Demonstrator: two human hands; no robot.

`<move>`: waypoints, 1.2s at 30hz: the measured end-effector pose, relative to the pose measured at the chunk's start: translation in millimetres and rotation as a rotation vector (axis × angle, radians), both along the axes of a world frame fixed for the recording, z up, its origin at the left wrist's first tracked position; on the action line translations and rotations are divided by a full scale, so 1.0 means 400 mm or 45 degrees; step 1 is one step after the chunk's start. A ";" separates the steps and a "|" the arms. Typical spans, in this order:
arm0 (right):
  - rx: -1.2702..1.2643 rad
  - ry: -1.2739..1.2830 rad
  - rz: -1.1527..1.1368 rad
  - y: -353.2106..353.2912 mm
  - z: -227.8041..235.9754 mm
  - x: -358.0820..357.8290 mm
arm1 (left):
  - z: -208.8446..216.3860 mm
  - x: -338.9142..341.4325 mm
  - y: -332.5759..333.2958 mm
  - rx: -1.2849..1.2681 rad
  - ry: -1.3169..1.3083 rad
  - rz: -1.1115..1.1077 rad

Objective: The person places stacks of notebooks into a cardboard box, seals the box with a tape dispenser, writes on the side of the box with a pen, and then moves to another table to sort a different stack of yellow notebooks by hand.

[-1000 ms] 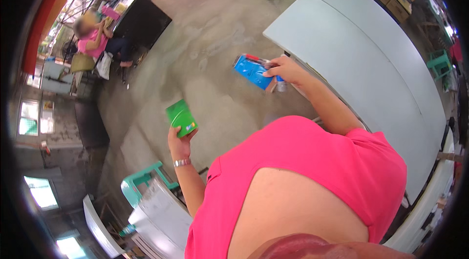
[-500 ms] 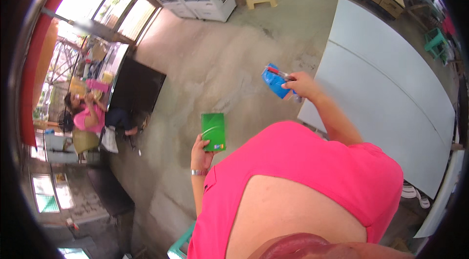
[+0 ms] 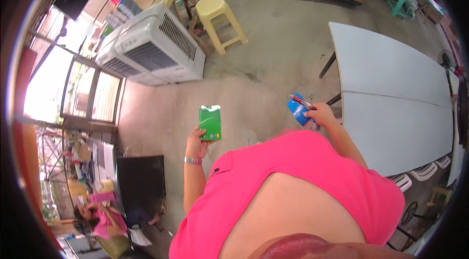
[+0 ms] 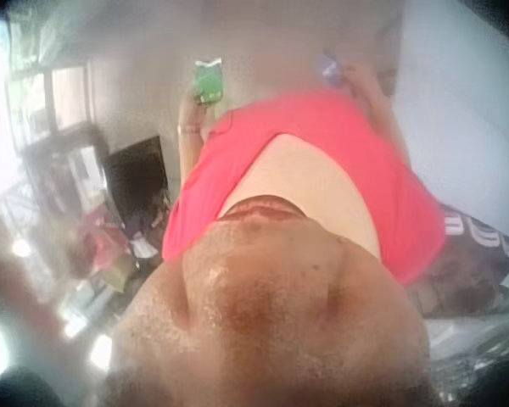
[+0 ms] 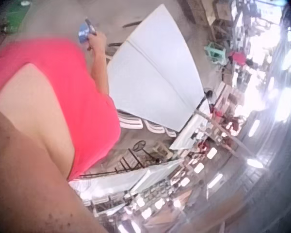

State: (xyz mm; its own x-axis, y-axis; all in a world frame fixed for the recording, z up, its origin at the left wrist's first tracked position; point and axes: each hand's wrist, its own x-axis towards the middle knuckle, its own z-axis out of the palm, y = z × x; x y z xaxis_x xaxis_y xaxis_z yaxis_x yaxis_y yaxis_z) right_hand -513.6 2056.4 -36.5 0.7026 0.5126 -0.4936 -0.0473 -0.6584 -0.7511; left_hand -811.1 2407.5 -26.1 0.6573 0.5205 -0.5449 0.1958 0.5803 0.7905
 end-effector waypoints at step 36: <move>0.278 0.175 -0.450 1.448 -0.044 2.066 | -0.007 2.299 1.590 0.153 -0.069 -0.121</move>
